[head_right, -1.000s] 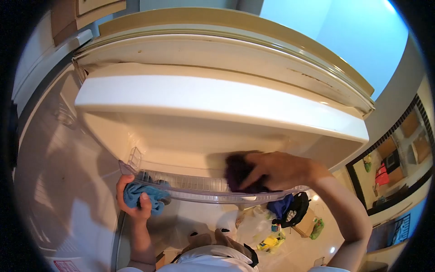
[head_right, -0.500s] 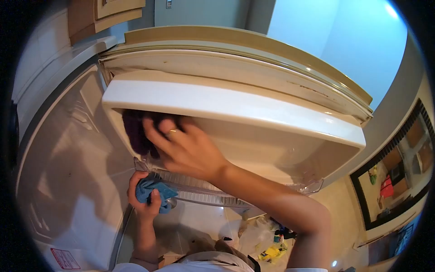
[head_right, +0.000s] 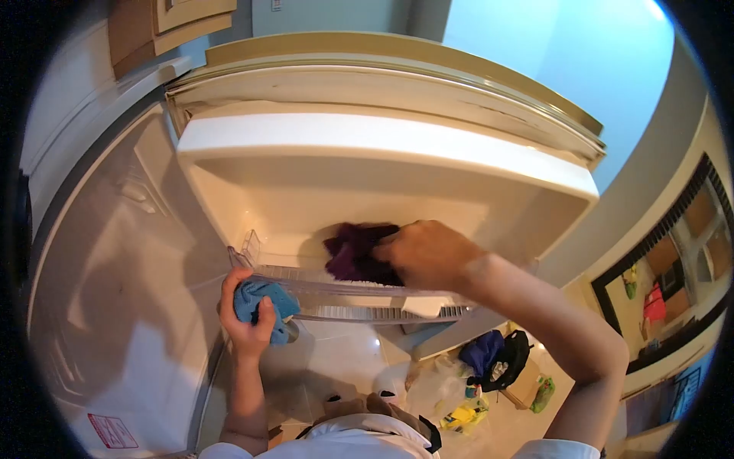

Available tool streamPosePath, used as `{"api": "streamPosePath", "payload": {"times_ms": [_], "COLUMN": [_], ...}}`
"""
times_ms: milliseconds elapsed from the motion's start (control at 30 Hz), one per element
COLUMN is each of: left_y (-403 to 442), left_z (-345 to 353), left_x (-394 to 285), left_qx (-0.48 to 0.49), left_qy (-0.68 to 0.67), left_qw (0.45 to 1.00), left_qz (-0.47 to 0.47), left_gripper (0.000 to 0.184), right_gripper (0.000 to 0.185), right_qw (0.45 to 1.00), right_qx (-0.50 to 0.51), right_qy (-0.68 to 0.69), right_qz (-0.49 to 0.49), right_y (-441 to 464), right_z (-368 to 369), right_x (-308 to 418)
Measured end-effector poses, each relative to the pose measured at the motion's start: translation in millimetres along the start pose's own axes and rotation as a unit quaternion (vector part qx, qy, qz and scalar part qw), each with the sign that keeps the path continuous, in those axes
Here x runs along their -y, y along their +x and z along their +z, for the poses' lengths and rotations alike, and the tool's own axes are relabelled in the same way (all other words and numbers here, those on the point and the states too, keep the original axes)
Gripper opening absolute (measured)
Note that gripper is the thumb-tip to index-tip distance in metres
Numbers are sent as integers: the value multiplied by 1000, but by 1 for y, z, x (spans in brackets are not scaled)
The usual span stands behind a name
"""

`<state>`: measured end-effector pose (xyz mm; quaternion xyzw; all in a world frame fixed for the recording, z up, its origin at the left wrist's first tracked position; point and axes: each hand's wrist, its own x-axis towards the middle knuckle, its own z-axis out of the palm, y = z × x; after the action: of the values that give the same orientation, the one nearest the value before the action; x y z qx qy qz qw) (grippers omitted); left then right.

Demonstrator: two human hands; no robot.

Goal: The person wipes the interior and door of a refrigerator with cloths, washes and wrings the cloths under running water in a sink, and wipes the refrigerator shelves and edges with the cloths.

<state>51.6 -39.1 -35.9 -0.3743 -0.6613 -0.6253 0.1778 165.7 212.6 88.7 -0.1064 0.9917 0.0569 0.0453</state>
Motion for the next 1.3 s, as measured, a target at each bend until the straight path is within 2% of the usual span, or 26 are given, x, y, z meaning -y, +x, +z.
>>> {"api": "streamPosePath", "payload": {"times_ms": [33, 100, 133, 167, 200, 233, 300, 333, 400, 433, 467, 500, 533, 600, 633, 767, 867, 933, 967, 1033, 1067, 1133, 1233, 1300], "left_y": [-4, -10, -13, 10, 11, 11, 11, 12, 14, 14, 14, 13, 14, 15, 15, 12, 14, 17, 16, 13, 14, 13, 9, 11], "left_z": [1, 5, 5, 10, 12, 15, 19, 20, 20, 20, 20, 19, 19, 19, 19, 22, 21, 20, 21, 23, 23, 20, 20, 25], "left_x": [-2, -6, -10, -1, -4, -3, -1, -3, -6, -4, -2, -2, -2, -5, -4, -1, 5, 6, 6, 7, 9, 11, 12, 13], "left_qx": [2, -23, -21, -16, -21, -21, -74, -73, -82, -82, -80, -78, -81, -74, -77, -90, -87, -82, -83, -83, -83, -80, -39, -96], "left_qy": [-6, 4, 0, 3, 7, 3, 3, 2, 9, 10, 10, 13, 14, 13, 16, 36, 39, 49, 46, 42, 46, 47, 41, 29], "left_qw": [1000, 1000, 1000, 1000, 1000, 1000, 997, 997, 996, 996, 997, 997, 996, 997, 997, 994, 994, 994, 994, 995, 995, 995, 998, 994], "left_qz": [2, 14, 17, 4, -3, -3, 6, 7, 23, 24, 19, 14, 15, 19, 17, 44, 44, 52, 45, 34, 37, 42, 18, 30], "left_gripper": [43, 42, 42, 41, 40, 40, 41, 41, 41, 41, 41, 41, 41, 41, 41, 41, 42, 42, 42, 42, 42, 42, 42, 42], "right_gripper": [30, 29, 29, 28, 28, 28, 31, 31, 30, 32, 33, 35, 37, 46, 51, 53, 53, 45, 45, 29, 29, 21, 19, 18], "right_qw": [1000, 988, 988, 920, 796, 797, 654, 653, 569, 555, 587, 768, 901, 973, 963, 942, 958, 987, 987, 973, 974, 970, 983, 987], "right_qx": [1, -6, -8, -97, -186, -186, -369, -370, -498, -494, -420, -333, -227, -162, -93, -27, -47, -85, -84, -193, -192, -147, -91, -75], "right_qy": [-2, 120, 119, 342, 535, 532, 598, 598, 626, 654, 679, 529, 344, 155, 247, 335, 279, 79, 79, -53, -53, -154, -122, -120], "right_qz": [6, 95, 100, 167, 215, 218, 281, 281, 192, 144, 133, 138, 134, 46, 54, -10, -51, -107, -107, -113, -111, -113, -103, -75], "right_y": [-11, -32, -45, -39, -47, -54, -66, -66, -63, -60, -58, -57, -52, -36, -20, 25, 60, 74, 85, 102, 104, 106, 72, 37], "right_z": [1, -4, -7, -19, -27, -35, -43, -39, -32, -28, -23, -24, -26, -8, -6, -13, -12, -17, -15, -8, -5, -2, -3, 0], "right_x": [-7, -16, -15, -29, -27, -22, -10, -13, -18, -13, -14, -13, -11, -10, -12, -16, -2, 15, 21, 30, 30, 28, -4, -27]}}
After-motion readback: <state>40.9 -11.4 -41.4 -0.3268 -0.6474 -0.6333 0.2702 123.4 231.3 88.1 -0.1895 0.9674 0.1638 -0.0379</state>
